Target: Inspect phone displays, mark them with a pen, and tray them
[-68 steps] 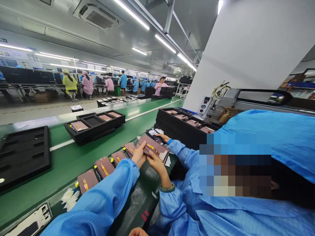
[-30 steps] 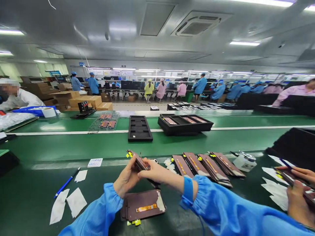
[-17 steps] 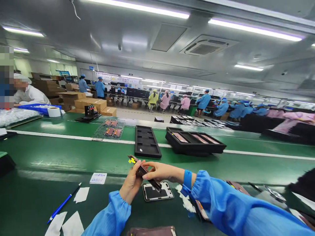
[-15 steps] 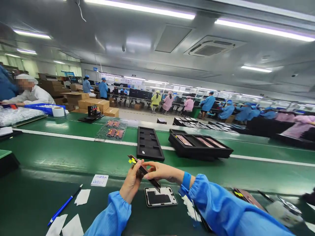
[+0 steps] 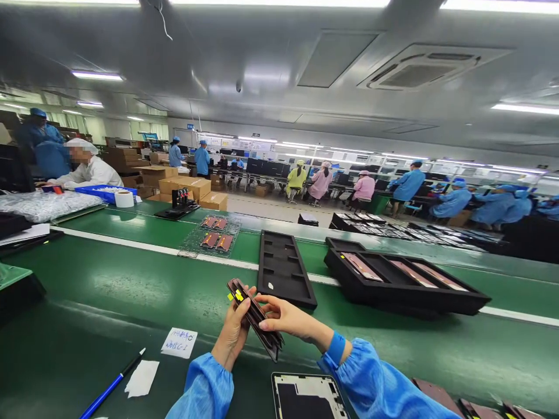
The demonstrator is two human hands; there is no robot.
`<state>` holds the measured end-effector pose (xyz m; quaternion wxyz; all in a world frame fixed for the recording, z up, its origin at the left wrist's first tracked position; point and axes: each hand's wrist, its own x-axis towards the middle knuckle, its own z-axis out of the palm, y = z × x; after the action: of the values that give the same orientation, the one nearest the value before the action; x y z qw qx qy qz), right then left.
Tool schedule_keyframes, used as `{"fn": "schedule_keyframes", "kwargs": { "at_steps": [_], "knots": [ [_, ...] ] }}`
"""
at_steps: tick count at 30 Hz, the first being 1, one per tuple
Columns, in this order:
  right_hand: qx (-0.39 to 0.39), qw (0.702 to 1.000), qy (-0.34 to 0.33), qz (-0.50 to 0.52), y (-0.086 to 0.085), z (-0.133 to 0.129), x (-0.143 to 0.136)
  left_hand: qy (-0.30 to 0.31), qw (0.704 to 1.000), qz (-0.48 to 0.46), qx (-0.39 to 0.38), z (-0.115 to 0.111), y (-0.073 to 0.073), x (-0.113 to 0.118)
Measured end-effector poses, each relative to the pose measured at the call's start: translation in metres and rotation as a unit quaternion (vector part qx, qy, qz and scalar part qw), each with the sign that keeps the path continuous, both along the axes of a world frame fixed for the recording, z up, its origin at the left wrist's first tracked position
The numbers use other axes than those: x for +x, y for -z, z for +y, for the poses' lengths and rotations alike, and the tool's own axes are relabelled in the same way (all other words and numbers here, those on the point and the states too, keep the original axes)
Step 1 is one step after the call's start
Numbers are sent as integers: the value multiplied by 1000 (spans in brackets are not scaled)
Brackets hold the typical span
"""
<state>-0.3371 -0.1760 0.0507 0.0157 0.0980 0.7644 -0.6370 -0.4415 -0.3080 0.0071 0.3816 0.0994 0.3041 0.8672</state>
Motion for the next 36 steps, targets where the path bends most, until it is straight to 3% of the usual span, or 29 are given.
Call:
{"fn": "schedule_keyframes", "kwargs": {
  "at_steps": [11,19,23,27,31,36],
  "knots": [
    [30,999,33,-8,4,4,7,28,999,-13,13,6,8,1],
    [116,991,64,-33,9,18,11,42,992,-117,4,13,20,-5],
    [219,970,96,-40,4,54,6,4,984,-178,-32,14,26,-15],
    [368,918,132,-61,10,104,-11,-7,978,-202,-46,13,28,-20],
    [447,883,96,-107,29,142,-33,-14,976,-211,-49,13,29,-22],
    [477,867,36,-141,43,172,-51,-9,979,-204,-30,14,35,-26]
  ]
}}
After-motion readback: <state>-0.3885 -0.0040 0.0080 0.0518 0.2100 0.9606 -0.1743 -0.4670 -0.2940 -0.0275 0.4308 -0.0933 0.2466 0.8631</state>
